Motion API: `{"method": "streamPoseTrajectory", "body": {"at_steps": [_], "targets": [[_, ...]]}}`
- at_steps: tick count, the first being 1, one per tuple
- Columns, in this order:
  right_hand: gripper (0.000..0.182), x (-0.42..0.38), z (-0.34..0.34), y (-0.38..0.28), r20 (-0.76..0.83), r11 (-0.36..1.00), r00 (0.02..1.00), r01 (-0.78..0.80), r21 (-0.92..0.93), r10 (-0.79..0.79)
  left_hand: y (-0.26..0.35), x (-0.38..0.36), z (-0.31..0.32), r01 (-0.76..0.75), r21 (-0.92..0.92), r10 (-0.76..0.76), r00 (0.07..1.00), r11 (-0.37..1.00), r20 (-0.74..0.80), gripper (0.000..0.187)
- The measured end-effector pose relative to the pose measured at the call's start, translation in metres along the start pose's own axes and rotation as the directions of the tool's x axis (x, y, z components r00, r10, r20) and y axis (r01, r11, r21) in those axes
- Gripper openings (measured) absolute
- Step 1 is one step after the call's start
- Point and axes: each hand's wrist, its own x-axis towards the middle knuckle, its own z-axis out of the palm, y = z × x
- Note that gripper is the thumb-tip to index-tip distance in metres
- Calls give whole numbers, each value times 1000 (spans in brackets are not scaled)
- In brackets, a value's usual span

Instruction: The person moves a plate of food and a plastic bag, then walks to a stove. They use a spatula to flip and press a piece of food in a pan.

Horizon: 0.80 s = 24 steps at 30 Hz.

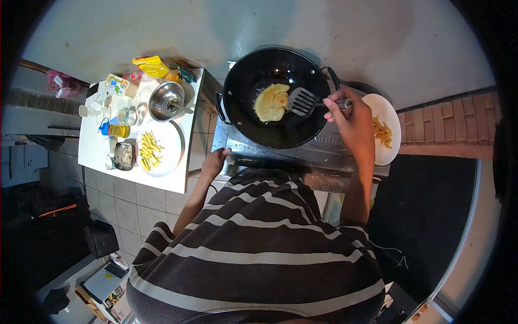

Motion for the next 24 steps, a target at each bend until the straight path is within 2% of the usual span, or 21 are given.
{"method": "streamPoseTrajectory", "body": {"at_steps": [5, 11, 13, 24], "targets": [[19, -2, 8, 7, 52, 999, 999, 8, 47, -10, 8, -2, -5, 38, 28, -38, 999, 999, 24, 59], [15, -9, 11, -4, 93, 999, 996, -9, -33, 12, 8, -4, -3, 40, 10, -40, 999, 999, -17, 60], [22, -10, 12, -7, 86, 999, 996, -40, 21, 38, 3, -1, -2, 20, 10, -20, 1000, 1000, 3, 59], [25, -14, 23, 3, 162, 968, 980, -145, 206, 112, 12, -4, -8, 52, 12, -52, 998, 999, 30, 59]]}}
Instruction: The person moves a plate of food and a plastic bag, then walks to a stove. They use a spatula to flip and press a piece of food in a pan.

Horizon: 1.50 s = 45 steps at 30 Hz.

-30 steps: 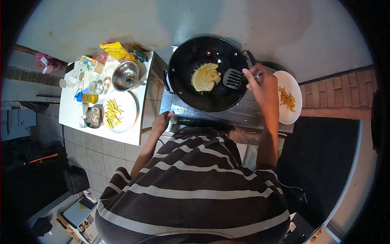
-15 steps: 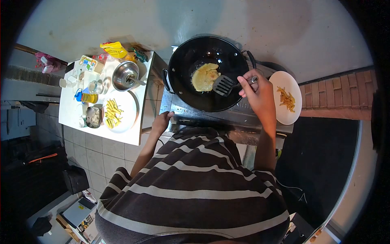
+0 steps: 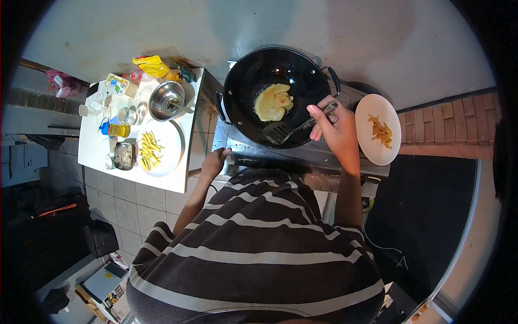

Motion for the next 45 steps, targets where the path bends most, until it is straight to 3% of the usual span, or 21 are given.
{"method": "streamPoseTrajectory", "body": {"at_steps": [19, 29, 32, 34, 41, 45], "targets": [[30, 10, -2, 23, -93, 991, 996, -3, 131, 15, 3, -1, -2, -3, 11, 3, 1000, 1000, -2, 59], [27, 11, -8, 30, -160, 997, 987, -7, 81, 20, 0, 0, -1, -21, 11, 21, 1000, 1000, 1, 59], [27, 12, -7, 25, -260, 987, 966, 54, 149, -14, -3, 2, 2, -14, 13, 14, 1000, 1000, -10, 60], [26, 13, -10, 25, -291, 991, 953, 110, 78, -83, -4, 3, 1, -14, 11, 13, 1000, 1000, 22, 59], [27, 6, -12, 19, -275, 999, 960, 48, 3, -45, 6, -2, -3, 13, 16, -13, 1000, 1000, 11, 59], [29, 7, -10, 25, -204, 997, 979, -1, 76, 16, 2, -1, 0, -14, 8, 14, 1000, 1000, -21, 58]]}}
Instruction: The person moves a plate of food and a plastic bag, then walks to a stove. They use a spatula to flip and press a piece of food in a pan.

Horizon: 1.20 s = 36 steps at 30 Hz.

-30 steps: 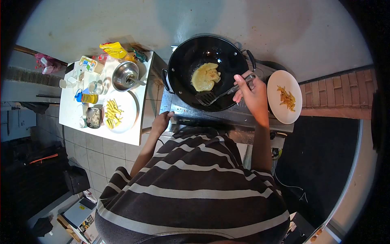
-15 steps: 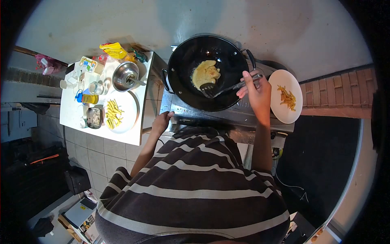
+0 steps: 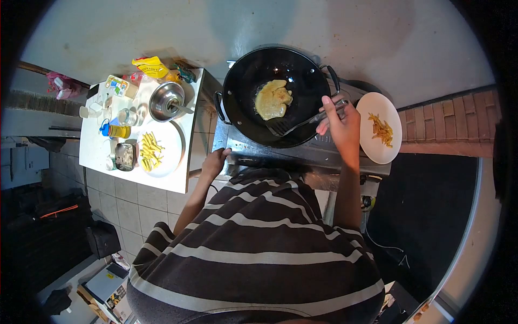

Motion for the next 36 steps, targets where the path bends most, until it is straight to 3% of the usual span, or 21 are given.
{"method": "streamPoseTrajectory", "body": {"at_steps": [5, 16, 20, 22, 25, 29, 31, 36], "targets": [[30, 3, 3, 8, 16, 1000, 1000, 5, -5, -5, 4, -2, -4, 11, 8, -11, 1000, 1000, 17, 58], [30, 4, 7, 7, -104, 998, 993, 44, -35, -48, -4, 2, 3, 20, -5, -20, 1000, 1000, 19, 62], [28, 3, 7, 2, -99, 994, 991, 83, -68, -90, -9, 4, 4, -12, -24, 12, 1000, 1000, 19, 63], [26, 1, 4, -3, -55, 973, 992, 103, -206, -117, -6, 2, 3, -9, -8, 9, 1000, 1000, 20, 63], [27, -2, 4, -6, -41, 957, 990, 121, -263, -136, 1, 1, -3, 36, -3, -36, 997, 999, 64, 59], [28, -2, 7, -3, -14, 961, 990, 133, -243, -141, 1, 0, -2, 42, -8, -41, 997, 999, 65, 60], [28, -2, 10, -2, -6, 961, 989, 140, -237, -145, -3, 0, 2, -27, -28, 27, 1000, 999, -16, 61], [27, 0, 9, -1, -20, 961, 986, 155, -228, -164, -6, 3, 2, -10, -21, 11, 1000, 1000, 23, 60]]}}
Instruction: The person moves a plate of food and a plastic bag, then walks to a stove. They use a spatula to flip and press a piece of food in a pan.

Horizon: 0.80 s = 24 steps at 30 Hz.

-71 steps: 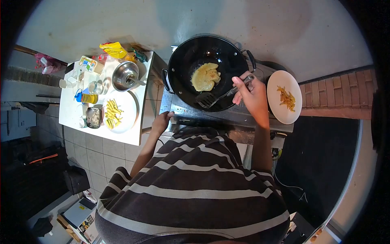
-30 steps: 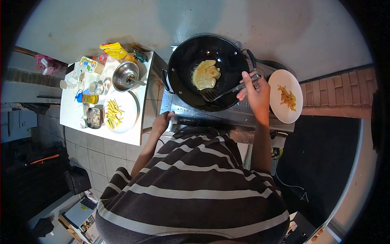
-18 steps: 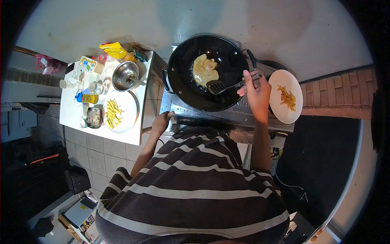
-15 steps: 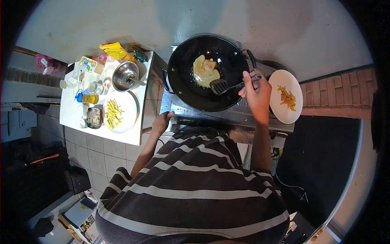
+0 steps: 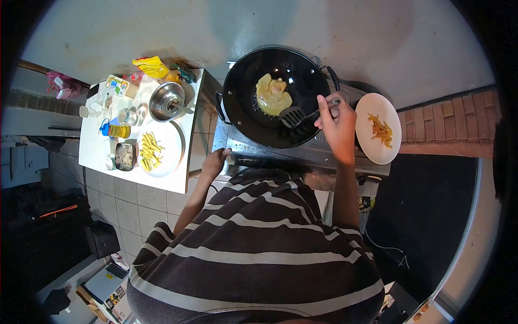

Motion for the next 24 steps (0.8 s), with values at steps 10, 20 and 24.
{"method": "streamPoseTrajectory", "body": {"at_steps": [10, 20, 24], "targets": [[20, 3, 2, 4, -115, 990, 986, 113, -82, -122, 0, -1, 1, 4, 1, -4, 1000, 1000, -15, 60], [18, 4, 0, -1, -78, 992, 990, 110, -55, -114, -1, 0, 1, -5, 8, 5, 1000, 1000, -21, 58], [23, 1, -6, -12, -66, 992, 996, 53, -117, -61, 6, -2, -4, 25, -6, -25, 999, 1000, 30, 62]]}}
